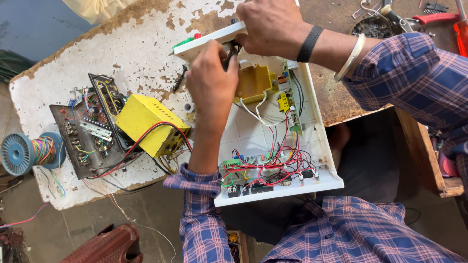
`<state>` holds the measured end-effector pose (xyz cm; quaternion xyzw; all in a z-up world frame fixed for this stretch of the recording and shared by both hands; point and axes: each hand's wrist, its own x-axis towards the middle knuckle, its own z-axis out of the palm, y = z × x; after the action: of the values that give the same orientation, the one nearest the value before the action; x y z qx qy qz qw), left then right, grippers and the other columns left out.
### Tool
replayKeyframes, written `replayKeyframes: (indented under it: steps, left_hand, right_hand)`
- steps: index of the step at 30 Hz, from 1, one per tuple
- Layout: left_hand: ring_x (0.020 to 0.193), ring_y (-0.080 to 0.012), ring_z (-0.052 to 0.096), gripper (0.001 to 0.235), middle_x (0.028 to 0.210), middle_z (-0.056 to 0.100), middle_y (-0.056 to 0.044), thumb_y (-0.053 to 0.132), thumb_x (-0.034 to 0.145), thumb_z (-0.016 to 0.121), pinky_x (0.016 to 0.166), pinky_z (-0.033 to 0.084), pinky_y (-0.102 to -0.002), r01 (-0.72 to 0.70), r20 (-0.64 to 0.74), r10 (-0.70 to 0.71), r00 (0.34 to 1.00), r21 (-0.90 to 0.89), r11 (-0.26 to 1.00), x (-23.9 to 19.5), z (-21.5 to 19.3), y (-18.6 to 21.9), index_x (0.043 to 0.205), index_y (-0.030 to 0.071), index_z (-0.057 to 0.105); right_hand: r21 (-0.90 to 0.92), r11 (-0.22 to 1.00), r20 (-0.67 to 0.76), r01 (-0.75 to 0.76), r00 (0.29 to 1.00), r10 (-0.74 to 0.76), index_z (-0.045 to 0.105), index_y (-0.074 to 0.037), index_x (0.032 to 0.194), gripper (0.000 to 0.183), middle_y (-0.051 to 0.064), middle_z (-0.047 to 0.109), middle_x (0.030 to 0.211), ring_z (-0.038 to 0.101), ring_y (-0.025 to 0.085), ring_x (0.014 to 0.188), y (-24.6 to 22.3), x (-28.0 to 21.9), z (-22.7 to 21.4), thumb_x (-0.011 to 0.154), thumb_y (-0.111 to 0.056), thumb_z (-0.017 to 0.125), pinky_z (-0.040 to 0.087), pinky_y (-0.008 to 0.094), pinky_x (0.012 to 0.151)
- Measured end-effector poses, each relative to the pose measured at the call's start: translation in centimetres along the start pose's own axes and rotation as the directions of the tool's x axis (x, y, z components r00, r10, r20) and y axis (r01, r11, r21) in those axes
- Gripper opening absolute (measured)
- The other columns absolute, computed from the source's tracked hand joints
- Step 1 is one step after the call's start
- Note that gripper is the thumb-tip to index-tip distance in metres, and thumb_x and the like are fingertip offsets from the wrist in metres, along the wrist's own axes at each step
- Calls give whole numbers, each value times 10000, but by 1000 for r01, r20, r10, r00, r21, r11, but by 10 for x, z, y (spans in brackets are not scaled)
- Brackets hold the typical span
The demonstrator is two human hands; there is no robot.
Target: The person uses a screwdriver to tighten screws on the side of a white electronics enclosure. Then, the person uses black electrical tape to wrap and secure wires inside the enclosure.
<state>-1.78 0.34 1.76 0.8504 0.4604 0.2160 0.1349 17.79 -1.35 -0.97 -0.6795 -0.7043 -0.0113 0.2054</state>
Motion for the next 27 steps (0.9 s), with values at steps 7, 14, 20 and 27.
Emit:
replayKeyframes:
  steps: [7, 14, 20, 27]
  left_hand:
    - [875, -367, 719, 187, 957, 732, -142, 190, 847, 787, 761, 543, -483, -63, -79, 59, 995, -42, 997, 8, 24, -23, 958, 64, 705]
    - [822, -373, 735, 196, 868, 774, -130, 241, 877, 790, 728, 546, -492, 38, -42, -40, 998, -48, 998, 13, 30, -21, 895, 72, 693]
    - [824, -355, 738, 166, 903, 769, -110, 218, 869, 762, 707, 544, -480, -15, -110, 5, 994, -96, 995, 6, 23, -11, 938, 79, 702]
    - [839, -377, 702, 171, 950, 704, -130, 247, 934, 733, 710, 526, -501, -88, -80, 85, 993, -37, 995, 4, 16, -9, 970, 81, 722]
  right_hand:
    - [-9, 998, -34, 67, 997, -68, 766, -5, 876, 262, 145, 682, 690, 676, 276, 587, -1, -3, 0, 825, -248, 850, 520, 415, 514]
    - [-79, 995, -36, 56, 998, -59, 754, -1, 911, 308, 149, 697, 704, 683, 267, 586, 0, -1, 6, 847, -291, 836, 522, 406, 522]
    - [-51, 995, -89, 88, 992, -92, 729, -19, 894, 325, 134, 703, 763, 687, 289, 669, 2, -2, 4, 845, -322, 835, 521, 425, 582]
    - [80, 928, -362, 365, 878, -314, 729, -42, 1034, 158, 89, 693, 1181, 667, 271, 1055, 21, -36, -21, 965, -151, 819, 539, 411, 834]
